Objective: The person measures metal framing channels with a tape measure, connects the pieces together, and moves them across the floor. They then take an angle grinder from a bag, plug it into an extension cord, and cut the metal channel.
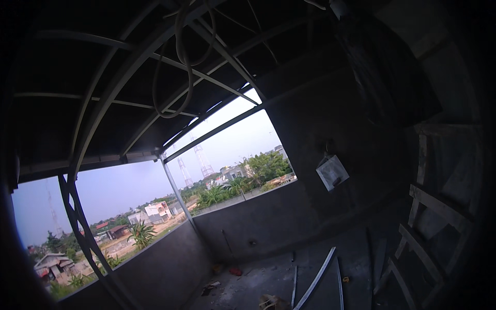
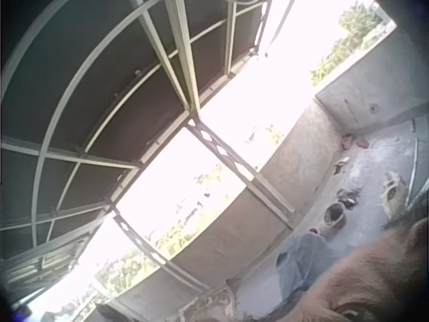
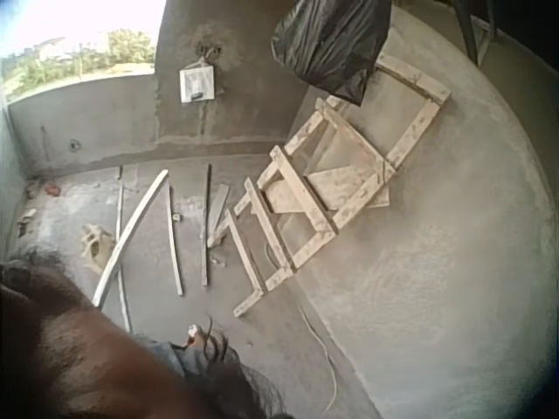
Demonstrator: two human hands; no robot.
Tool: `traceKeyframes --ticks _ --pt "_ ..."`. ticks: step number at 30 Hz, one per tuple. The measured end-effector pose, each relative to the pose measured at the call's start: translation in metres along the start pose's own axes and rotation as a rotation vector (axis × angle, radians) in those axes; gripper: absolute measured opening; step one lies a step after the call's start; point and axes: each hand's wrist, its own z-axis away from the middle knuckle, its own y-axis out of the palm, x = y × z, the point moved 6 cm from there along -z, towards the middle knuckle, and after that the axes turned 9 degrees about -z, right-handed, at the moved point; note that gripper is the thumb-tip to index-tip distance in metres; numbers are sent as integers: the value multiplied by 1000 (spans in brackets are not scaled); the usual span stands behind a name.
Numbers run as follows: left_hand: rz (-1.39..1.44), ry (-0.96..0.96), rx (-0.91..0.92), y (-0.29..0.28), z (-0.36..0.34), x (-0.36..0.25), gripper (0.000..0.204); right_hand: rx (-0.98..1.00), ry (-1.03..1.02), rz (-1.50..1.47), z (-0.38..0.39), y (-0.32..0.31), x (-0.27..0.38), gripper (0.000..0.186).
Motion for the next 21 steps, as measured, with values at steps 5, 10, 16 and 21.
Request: traceKeyframes --ticks 5,10,16,21 --pt "33 -22 -21 9 16 10 53 -224 -26 -120 18 -91 -5 33" --pt "35 -57 -46 16 26 16 53 -386 -49 -207 27 -159 -12 33" --pt "44 -62 -45 19 25 20 52 -473 -50 -256 24 -194 -15 34" --pt "44 -68 -39 19 24 21 52 -524 -43 -294 25 -214 -24 34"
